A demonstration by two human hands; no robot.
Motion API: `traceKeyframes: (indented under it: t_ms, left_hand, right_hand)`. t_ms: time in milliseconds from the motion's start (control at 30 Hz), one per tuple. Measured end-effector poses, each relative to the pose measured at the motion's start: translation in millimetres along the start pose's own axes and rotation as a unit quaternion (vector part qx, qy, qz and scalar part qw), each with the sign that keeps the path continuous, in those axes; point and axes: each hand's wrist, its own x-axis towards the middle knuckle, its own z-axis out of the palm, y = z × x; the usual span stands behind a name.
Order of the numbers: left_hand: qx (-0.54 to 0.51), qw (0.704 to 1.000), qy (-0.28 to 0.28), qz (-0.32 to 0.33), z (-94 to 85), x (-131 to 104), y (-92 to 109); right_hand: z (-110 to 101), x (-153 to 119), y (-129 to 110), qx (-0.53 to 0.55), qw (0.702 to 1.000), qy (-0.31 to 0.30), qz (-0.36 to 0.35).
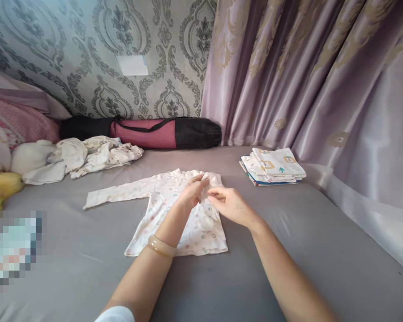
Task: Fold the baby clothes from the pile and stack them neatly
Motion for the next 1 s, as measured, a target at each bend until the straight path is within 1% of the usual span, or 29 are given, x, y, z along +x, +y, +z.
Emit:
traceKeyframes:
  t_ms: [33,67,100,167,200,233,300,367,600,667,767,900,1000]
  left_hand:
    - [-0.009,1.0,0.0,0.011,-3.8,1.3,3.5]
    - [-0.019,1.0,0.0,0.021,-7.4,2.4,7.3]
    - [-0.029,0.999,0.002,0.032,-10.9,3.3,11.3]
    - [-0.044,0.998,0.01,0.051,-17.6,5.0,18.6]
    - [-0.047,0.997,0.013,0.058,-21.0,5.9,21.6]
    - [-0.049,0.997,0.016,0.065,-24.2,6.8,24.1]
    - [-0.048,0.996,0.018,0.077,-30.5,8.6,28.0]
    - [-0.043,0.995,0.02,0.09,-36.3,9.8,31.0]
    - [-0.047,0.991,0.05,0.116,-57.1,10.5,42.0]
    - [-0.041,0.99,0.072,0.113,-64.5,9.1,46.5]
    - [-0.008,0.988,0.117,0.1,-77.0,4.4,54.6]
    - [0.064,0.982,0.161,0.071,-97.9,-2.6,62.8]
    - [0.131,0.969,0.203,0.055,-116.6,-3.3,61.7]
  right_hand:
    - [-2.6,-0.5,4.5,-0.015,0.999,-0.001,0.032]
    - [-4.4,-0.8,10.1,-0.037,0.996,-0.015,0.077]
    - [-5.3,-1.0,16.0,-0.062,0.989,-0.043,0.126]
    - [-3.7,-1.1,26.1,-0.105,0.965,-0.116,0.212]
    - [-1.5,-1.0,29.3,-0.12,0.952,-0.15,0.238]
    - [1.1,-0.7,30.6,-0.132,0.943,-0.175,0.25]
    - [6.1,0.1,28.3,-0.154,0.937,-0.197,0.242]
    - [8.9,0.6,21.3,-0.18,0.939,-0.196,0.217]
    - [11.5,-7.4,-3.9,-0.261,0.942,-0.142,0.158]
    - [15.1,-10.9,-10.3,-0.297,0.936,-0.122,0.141]
    - [23.5,-15.7,-20.0,-0.339,0.925,-0.11,0.128]
    - [38.5,-22.3,-29.7,-0.367,0.917,-0.105,0.113]
    - [50.1,-28.2,-34.8,-0.365,0.92,-0.114,0.087]
